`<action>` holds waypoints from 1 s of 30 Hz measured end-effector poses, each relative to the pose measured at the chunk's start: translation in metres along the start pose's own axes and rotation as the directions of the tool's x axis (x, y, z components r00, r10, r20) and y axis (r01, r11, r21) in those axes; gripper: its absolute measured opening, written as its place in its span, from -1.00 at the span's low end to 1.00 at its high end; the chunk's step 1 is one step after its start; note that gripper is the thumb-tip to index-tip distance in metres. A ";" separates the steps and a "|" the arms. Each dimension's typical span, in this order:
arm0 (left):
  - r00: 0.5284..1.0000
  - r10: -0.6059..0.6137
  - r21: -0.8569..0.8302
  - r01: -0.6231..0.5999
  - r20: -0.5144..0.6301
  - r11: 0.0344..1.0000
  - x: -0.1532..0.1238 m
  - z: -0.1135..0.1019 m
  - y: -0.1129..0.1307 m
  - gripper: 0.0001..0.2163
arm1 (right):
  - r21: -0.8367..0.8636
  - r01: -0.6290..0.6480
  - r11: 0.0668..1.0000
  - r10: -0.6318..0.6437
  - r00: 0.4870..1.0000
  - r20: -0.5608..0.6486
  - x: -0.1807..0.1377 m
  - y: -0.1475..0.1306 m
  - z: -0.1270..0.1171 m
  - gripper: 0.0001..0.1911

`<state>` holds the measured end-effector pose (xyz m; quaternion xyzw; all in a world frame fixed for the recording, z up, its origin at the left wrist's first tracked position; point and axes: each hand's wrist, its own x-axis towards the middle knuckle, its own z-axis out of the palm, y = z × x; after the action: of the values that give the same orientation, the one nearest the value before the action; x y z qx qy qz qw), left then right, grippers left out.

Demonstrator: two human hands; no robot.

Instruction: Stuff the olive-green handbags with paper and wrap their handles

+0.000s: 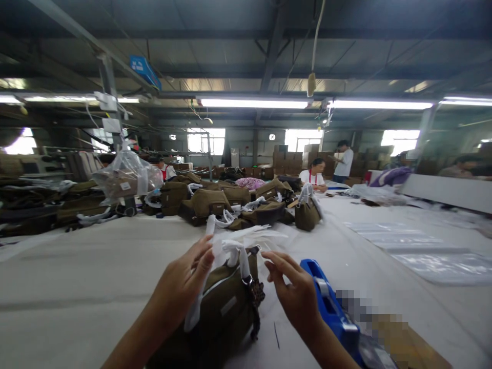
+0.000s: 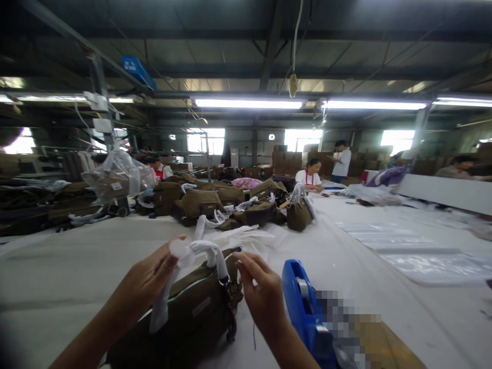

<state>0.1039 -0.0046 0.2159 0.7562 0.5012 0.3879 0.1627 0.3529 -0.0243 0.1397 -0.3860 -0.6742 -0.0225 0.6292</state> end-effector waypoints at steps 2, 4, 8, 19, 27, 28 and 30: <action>0.998 -0.009 0.045 0.007 0.054 0.999 0.002 0.009 0.003 -0.31 | -0.007 -0.111 0.994 0.111 0.994 -0.007 -0.011 0.006 -0.009 -0.78; 1.000 0.016 0.022 -0.016 0.002 1.000 0.006 0.015 0.008 -0.39 | -0.029 -0.194 0.981 0.194 0.981 -0.005 -0.023 0.011 -0.018 -0.81; 0.974 0.130 -0.031 -0.138 -0.185 0.990 0.017 0.015 0.016 -0.60 | -0.084 -0.355 0.931 0.359 0.933 0.034 -0.050 0.014 -0.032 -0.80; 0.810 0.505 0.334 -0.408 -0.297 0.850 0.016 0.044 -0.012 -0.64 | 0.030 -0.651 0.759 0.640 0.753 0.153 -0.133 0.005 -0.007 -0.70; 0.578 0.805 0.262 -0.763 -0.136 0.592 -0.056 0.074 -0.033 -0.49 | -0.006 -0.730 0.683 0.726 0.679 0.110 -0.143 0.028 -0.031 -0.66; 0.630 0.766 0.202 -0.739 -0.127 0.642 -0.060 0.081 -0.036 -0.58 | 0.001 -0.745 0.667 0.741 0.664 0.100 -0.142 0.029 -0.034 -0.66; 0.769 0.627 0.135 -0.613 -0.123 0.779 -0.065 0.096 -0.042 -0.74 | 0.032 -0.751 0.659 0.746 0.659 0.099 -0.140 0.025 -0.035 -0.67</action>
<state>0.1366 -0.0298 0.0996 0.8516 0.2514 0.4574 -0.0483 0.3830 -0.0934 0.0142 -0.6075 -0.4799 0.2769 0.5692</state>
